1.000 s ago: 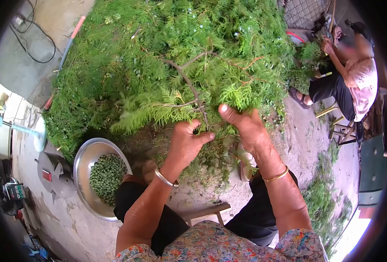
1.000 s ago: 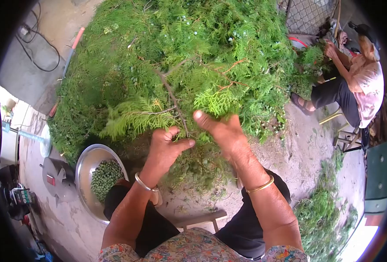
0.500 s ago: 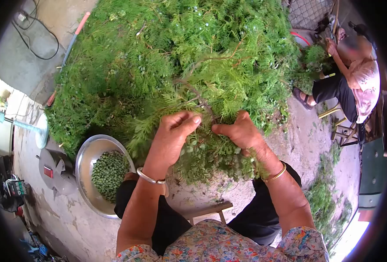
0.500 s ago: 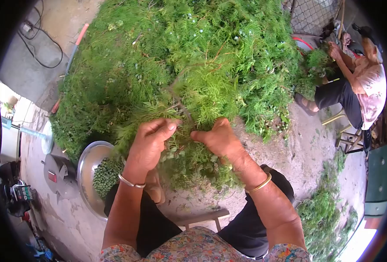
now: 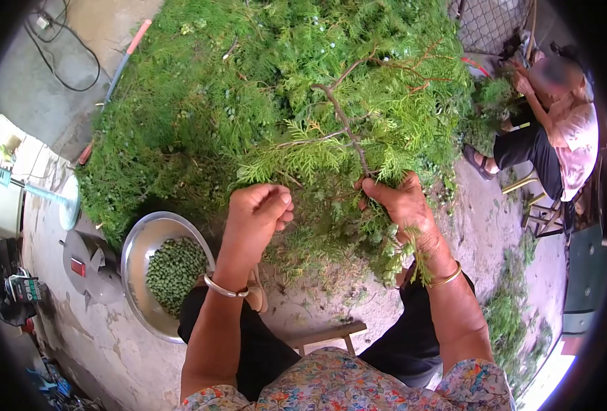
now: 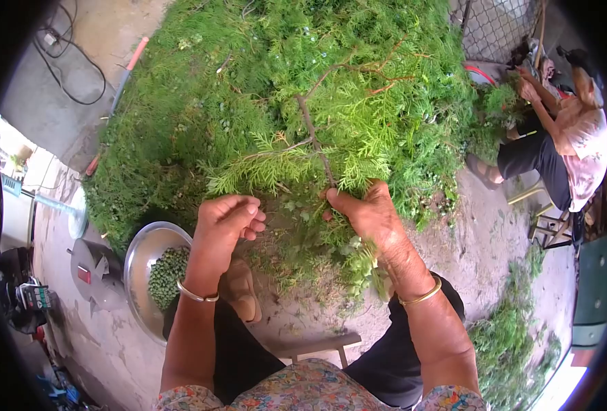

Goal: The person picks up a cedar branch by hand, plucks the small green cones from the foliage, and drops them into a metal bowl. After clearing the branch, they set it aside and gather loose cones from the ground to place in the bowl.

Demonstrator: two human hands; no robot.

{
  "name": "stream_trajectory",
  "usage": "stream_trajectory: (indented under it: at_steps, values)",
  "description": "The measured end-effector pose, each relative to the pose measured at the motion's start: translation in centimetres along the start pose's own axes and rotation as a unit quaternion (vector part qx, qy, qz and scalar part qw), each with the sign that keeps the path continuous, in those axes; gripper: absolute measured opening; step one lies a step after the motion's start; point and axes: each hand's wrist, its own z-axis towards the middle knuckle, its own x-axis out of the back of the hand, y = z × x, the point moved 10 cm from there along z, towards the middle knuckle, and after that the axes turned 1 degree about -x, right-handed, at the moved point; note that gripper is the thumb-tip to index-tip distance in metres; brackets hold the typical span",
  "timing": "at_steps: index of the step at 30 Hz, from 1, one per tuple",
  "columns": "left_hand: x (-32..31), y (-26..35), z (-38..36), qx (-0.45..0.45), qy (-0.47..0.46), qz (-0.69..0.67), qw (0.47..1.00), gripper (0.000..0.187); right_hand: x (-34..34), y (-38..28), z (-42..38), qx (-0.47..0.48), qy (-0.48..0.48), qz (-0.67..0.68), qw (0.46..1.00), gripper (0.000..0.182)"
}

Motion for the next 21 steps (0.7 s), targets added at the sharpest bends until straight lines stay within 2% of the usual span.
stream_trajectory:
  at_steps: [1,3,5,8,10,12,14,15,19,21]
  values:
    - [0.0,-0.4,0.1,-0.001,0.002,-0.001,1.000,0.022,0.3,0.6,0.2,-0.005,0.006,-0.012,1.000,0.013]
    - [0.2,0.5,0.1,-0.101,0.042,0.117,0.987,0.019,0.2,0.6,0.2,-0.011,0.009,-0.023,1.000,0.013]
    - [-0.3,0.8,0.0,-0.115,0.045,0.098,0.988,0.017,-0.8,-0.8,-0.5,0.003,-0.028,0.053,0.998,0.013]
    - [-0.6,1.7,0.0,-0.136,0.041,0.098,0.985,0.015,-1.6,-2.0,-1.0,0.012,-0.053,0.049,0.997,0.013]
    - [-1.9,0.4,0.4,-0.089,-0.040,0.116,0.988,0.018,-1.5,-1.9,-1.0,0.015,-0.052,0.043,0.998,0.015]
    - [-2.2,-0.2,0.4,-0.060,-0.054,0.104,0.991,0.019,-1.4,-2.1,-1.0,0.018,-0.049,0.038,0.998,0.017]
    - [-2.8,-1.1,-0.2,0.024,-0.066,-0.051,0.996,0.020,-0.3,-2.7,-1.1,0.032,0.015,-0.061,0.998,0.017]
    - [-2.9,-1.6,-0.1,0.031,-0.081,-0.075,0.993,0.020,0.0,-1.9,-1.0,-0.006,0.021,-0.047,0.999,0.019]
    - [-3.9,-1.2,-0.6,0.056,-0.133,-0.060,0.988,0.019,0.4,-2.4,-0.9,0.012,0.021,-0.042,0.999,0.020]
    - [-4.5,-1.2,-0.8,0.043,-0.155,-0.075,0.984,0.017,0.8,-2.5,-1.3,-0.029,0.042,-0.026,0.998,0.022]
